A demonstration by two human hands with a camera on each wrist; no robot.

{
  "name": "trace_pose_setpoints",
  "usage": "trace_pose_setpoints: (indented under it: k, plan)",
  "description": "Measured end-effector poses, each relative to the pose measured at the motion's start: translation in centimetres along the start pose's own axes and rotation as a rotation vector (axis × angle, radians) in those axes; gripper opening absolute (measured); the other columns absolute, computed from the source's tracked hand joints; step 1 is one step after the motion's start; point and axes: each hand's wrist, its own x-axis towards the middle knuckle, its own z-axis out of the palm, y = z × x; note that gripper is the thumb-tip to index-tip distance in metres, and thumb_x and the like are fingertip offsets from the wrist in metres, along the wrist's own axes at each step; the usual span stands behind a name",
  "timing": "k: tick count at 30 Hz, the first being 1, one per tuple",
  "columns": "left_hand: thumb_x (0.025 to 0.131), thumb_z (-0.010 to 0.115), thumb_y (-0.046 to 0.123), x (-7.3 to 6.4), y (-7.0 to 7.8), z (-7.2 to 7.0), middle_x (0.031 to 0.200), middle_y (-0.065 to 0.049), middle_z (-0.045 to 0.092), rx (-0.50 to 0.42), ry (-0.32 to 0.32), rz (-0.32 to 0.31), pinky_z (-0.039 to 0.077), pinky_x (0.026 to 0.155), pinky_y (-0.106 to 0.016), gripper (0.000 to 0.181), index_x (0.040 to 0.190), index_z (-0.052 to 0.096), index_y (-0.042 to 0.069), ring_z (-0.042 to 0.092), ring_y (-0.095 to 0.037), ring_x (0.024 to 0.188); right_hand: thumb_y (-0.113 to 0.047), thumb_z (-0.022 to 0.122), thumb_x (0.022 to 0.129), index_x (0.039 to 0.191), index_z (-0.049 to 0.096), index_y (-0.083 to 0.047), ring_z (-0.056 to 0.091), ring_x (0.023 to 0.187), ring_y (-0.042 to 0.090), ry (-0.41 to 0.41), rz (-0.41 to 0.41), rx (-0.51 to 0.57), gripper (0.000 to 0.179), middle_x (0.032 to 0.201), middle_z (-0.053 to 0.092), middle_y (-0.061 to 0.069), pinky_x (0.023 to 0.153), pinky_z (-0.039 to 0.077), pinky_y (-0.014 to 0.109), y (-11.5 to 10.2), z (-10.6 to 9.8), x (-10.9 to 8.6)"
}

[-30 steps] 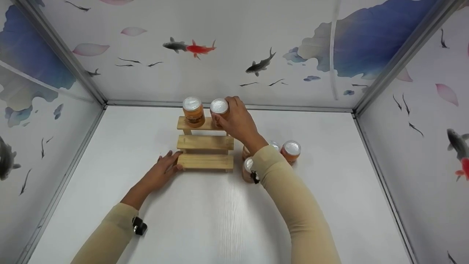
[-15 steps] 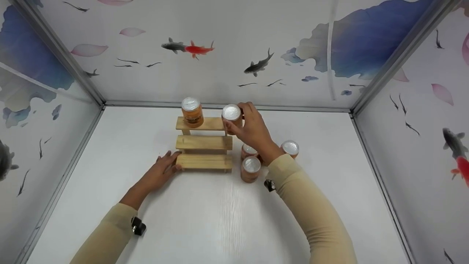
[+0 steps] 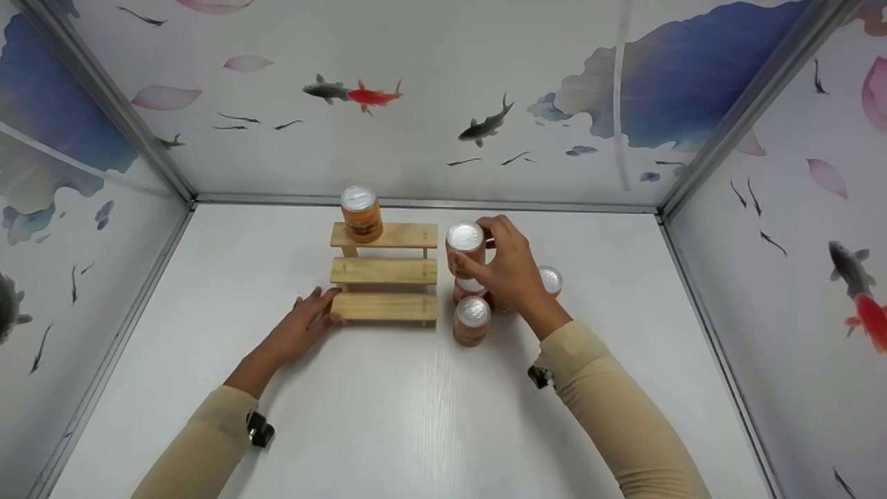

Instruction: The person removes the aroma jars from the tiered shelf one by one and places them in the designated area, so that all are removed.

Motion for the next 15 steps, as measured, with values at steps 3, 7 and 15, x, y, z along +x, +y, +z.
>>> trace_pose_setpoints:
  k: [3,7,15]
  plan:
    - [0.114,0.051,0.056,-0.1,0.1,-0.1,0.176,-0.011,0.045,0.000,0.003,0.002,0.010,0.141,-0.064,0.069,0.173,0.039,0.023,0.024,-0.042,0.172,-0.023,0.095,0.092,0.137,0.065,-0.002,0.073,0.121,0.026,0.000,0.018,-0.006,0.058,0.129,0.069,0.011,0.101,0.066,0.040,0.4,-0.6,-0.8]
    - [0.115,0.050,0.055,-0.2,0.3,-0.1,0.176,-0.011,0.045,0.000,0.005,0.007,0.010,0.141,-0.065,0.068,0.173,0.039,0.022,0.024,-0.042,0.171,-0.025,0.096,0.091,0.137,0.065,-0.002,0.073,0.122,0.027,0.010,0.030,-0.024,0.060,0.129,0.069,0.011,0.101,0.066,0.036,1.0,-1.2,-2.0]
    - [0.115,0.050,0.056,-0.2,0.3,-0.2,0.176,-0.012,0.044,-0.002,0.007,0.013,0.010,0.141,-0.065,0.069,0.173,0.039,0.023,0.024,-0.042,0.171,-0.013,0.096,0.088,0.133,0.066,0.001,0.076,0.117,0.034,0.064,0.017,-0.054,0.056,0.125,0.071,0.017,0.097,0.059,0.013,1.5,-2.2,-4.4]
